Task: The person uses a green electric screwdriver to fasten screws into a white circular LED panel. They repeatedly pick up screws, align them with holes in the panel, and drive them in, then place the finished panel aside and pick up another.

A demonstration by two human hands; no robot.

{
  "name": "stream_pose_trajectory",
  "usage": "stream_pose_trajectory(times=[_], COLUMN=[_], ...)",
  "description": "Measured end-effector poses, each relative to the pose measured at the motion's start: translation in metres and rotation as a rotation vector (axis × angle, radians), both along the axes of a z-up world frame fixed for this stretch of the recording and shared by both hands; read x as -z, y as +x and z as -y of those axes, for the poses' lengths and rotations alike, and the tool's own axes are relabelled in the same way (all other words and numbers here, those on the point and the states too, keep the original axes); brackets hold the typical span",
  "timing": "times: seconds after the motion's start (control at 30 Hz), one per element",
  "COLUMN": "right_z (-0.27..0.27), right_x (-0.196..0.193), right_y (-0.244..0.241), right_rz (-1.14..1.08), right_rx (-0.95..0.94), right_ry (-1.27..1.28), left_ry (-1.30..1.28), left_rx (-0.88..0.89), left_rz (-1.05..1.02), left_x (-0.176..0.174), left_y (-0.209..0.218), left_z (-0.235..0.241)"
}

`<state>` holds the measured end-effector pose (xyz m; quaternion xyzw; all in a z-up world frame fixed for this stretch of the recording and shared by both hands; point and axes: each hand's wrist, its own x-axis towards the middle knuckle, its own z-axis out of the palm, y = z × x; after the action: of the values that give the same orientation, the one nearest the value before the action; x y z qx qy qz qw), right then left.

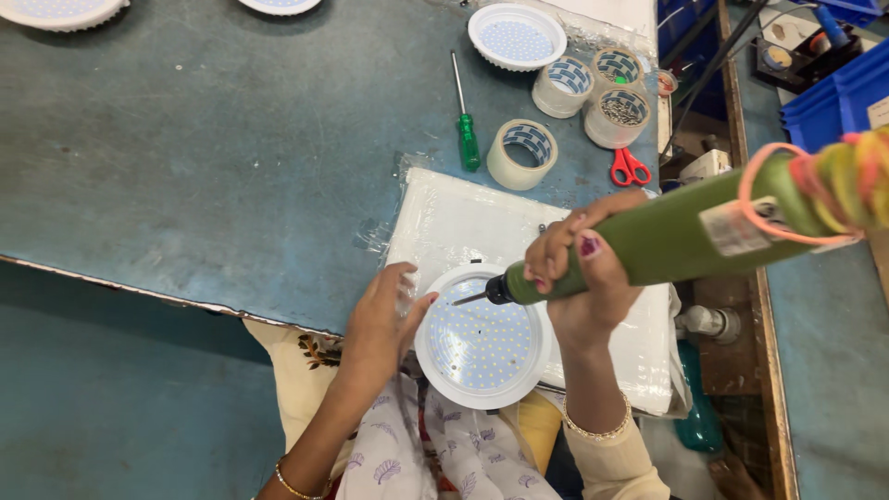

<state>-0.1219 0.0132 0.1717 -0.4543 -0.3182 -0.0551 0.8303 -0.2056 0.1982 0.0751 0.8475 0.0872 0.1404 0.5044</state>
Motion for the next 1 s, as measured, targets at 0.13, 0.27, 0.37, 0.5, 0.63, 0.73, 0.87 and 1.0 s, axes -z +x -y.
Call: stream_pose_trajectory(times=[0.13, 0.27, 0.37, 0.5, 0.63, 0.73, 0.87, 1.0], right_z=[-0.012, -0.015, -0.016, -0.017, -0.016, -0.017, -0.020, -0.022], right_x=[0.006, 0.007, 0.006, 0.004, 0.001, 0.000, -0.002, -0.002], right_y=[0.001, 0.001, 0.002, 0.001, -0.001, -0.002, 0.000, 0.000], right_rz=[-0.022, -0.007, -0.006, -0.014, -0.017, -0.006, 0.007, 0.007], right_rx=[-0.012, -0.006, -0.020, -0.014, 0.002, -0.012, -0.016, -0.027], right_ry=[-0.037, -0.077, -0.070, -0.075, -0.078, -0.096, -0.109, -0.105], left_ry=[-0.060, -0.144, -0.037, -0.088, -0.161, -0.181, -0.198, -0.182], left_rx=[0.060, 0.107, 0.095, 0.095, 0.072, 0.063, 0.048, 0.060], left_rz=[-0.268, -0.340, -0.229, -0.147, -0.161, -0.170, -0.159, -0.153], left_x=[0.006, 0.015, 0.021, 0.028, 0.032, 0.032, 0.031, 0.032], left_y=[0.001, 0.006, 0.011, 0.016, 0.019, 0.019, 0.021, 0.022], left_z=[-0.005, -0.006, -0.006, -0.002, 0.004, 0.007, 0.007, 0.007])
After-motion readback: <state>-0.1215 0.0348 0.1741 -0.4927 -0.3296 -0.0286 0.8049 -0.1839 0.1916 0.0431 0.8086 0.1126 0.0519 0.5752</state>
